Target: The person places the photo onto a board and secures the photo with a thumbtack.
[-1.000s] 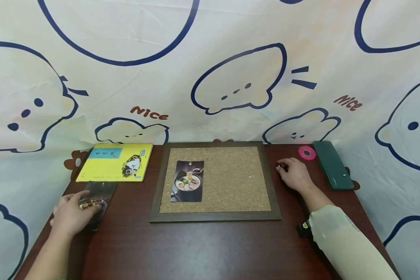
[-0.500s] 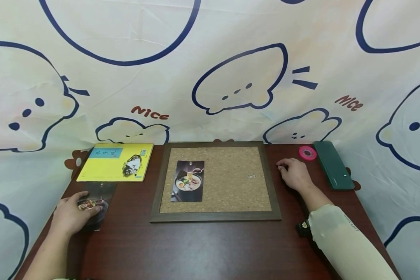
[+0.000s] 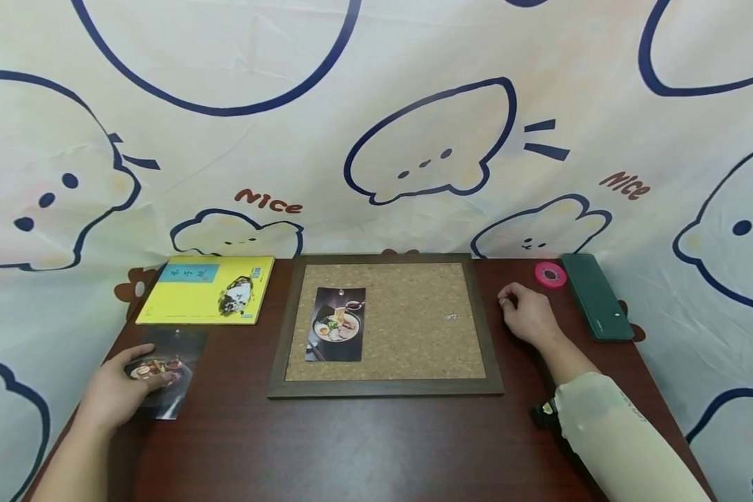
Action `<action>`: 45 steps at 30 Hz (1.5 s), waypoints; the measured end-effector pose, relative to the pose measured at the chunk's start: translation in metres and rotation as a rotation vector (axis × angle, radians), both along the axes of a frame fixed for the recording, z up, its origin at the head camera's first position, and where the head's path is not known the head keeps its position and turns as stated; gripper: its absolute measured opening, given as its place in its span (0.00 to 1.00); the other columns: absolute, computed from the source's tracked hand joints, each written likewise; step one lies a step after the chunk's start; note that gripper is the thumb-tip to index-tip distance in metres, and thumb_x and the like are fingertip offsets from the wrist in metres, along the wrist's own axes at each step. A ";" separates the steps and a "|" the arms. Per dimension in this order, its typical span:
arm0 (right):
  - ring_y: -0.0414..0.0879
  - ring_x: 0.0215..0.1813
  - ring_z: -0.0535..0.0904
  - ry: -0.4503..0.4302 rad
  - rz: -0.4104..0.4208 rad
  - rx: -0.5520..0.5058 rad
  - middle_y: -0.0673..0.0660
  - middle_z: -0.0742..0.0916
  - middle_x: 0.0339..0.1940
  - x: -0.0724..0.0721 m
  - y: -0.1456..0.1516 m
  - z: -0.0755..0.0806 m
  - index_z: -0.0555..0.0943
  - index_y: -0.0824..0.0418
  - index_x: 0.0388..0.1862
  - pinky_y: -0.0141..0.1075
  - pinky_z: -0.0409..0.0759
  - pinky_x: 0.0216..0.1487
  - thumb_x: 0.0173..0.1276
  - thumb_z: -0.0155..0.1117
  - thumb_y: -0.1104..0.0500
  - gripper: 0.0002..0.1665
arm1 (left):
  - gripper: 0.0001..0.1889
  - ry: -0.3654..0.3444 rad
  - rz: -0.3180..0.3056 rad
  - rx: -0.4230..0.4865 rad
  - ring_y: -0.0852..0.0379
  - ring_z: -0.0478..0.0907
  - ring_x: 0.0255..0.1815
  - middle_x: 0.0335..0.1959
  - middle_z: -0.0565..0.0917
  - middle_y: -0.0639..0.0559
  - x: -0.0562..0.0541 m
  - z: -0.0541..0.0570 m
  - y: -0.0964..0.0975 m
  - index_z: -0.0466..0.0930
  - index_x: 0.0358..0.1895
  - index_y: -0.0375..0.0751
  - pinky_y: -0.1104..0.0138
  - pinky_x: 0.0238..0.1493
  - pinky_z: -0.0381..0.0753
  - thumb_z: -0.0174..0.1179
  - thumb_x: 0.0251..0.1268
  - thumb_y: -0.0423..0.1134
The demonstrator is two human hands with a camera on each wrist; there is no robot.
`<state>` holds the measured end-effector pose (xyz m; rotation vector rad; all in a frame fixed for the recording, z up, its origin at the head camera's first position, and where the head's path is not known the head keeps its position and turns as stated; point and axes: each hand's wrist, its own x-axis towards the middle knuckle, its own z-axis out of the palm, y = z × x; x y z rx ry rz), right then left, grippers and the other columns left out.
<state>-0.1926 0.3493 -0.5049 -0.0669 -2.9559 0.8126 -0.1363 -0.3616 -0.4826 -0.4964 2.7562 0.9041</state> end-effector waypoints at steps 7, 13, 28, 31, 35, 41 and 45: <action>0.51 0.31 0.76 -0.012 0.005 -0.018 0.58 0.85 0.32 0.002 -0.001 0.000 0.81 0.60 0.47 0.46 0.74 0.38 0.79 0.56 0.59 0.08 | 0.43 0.013 0.049 0.085 0.31 0.71 0.53 0.67 0.65 0.19 0.006 0.010 -0.002 0.59 0.79 0.33 0.62 0.35 0.74 0.70 0.67 0.44; 0.51 0.31 0.75 -0.002 0.026 -0.039 0.58 0.85 0.34 0.002 -0.005 0.003 0.81 0.59 0.47 0.45 0.74 0.38 0.79 0.56 0.59 0.08 | 0.33 0.034 0.067 0.147 0.31 0.68 0.57 0.73 0.59 0.20 0.005 0.026 0.011 0.59 0.81 0.40 0.66 0.31 0.77 0.54 0.79 0.45; 0.50 0.34 0.76 0.046 0.061 -0.066 0.58 0.86 0.39 0.006 -0.028 0.008 0.82 0.59 0.47 0.44 0.75 0.37 0.79 0.58 0.60 0.06 | 0.29 0.078 -0.077 0.350 0.30 0.64 0.71 0.80 0.55 0.29 -0.011 0.041 0.087 0.60 0.82 0.51 0.51 0.55 0.81 0.48 0.81 0.37; 0.50 0.34 0.76 0.064 0.066 -0.076 0.57 0.86 0.39 0.006 -0.033 0.009 0.82 0.59 0.46 0.43 0.74 0.37 0.79 0.59 0.60 0.06 | 0.30 0.084 -0.101 0.381 0.30 0.62 0.74 0.81 0.57 0.32 -0.017 0.043 0.103 0.62 0.82 0.53 0.44 0.62 0.76 0.50 0.81 0.37; 0.48 0.32 0.76 0.088 0.070 -0.097 0.56 0.86 0.37 0.006 -0.039 0.010 0.83 0.58 0.45 0.41 0.74 0.35 0.78 0.60 0.60 0.06 | 0.30 0.077 -0.132 0.422 0.35 0.69 0.67 0.78 0.62 0.33 -0.025 0.043 0.121 0.64 0.81 0.54 0.57 0.54 0.81 0.52 0.80 0.36; 0.48 0.32 0.76 0.105 0.082 -0.118 0.55 0.87 0.37 0.006 -0.046 0.013 0.84 0.58 0.45 0.42 0.74 0.36 0.77 0.60 0.61 0.05 | 0.31 0.087 -0.169 0.493 0.41 0.74 0.57 0.72 0.67 0.36 -0.034 0.037 0.147 0.67 0.79 0.55 0.66 0.42 0.82 0.57 0.76 0.33; 0.48 0.33 0.77 0.101 0.097 -0.127 0.55 0.87 0.36 0.007 -0.051 0.016 0.84 0.58 0.45 0.42 0.74 0.36 0.77 0.61 0.61 0.05 | 0.32 0.151 -0.235 0.526 0.42 0.76 0.52 0.65 0.70 0.36 -0.039 0.031 0.164 0.68 0.78 0.50 0.65 0.42 0.83 0.61 0.73 0.31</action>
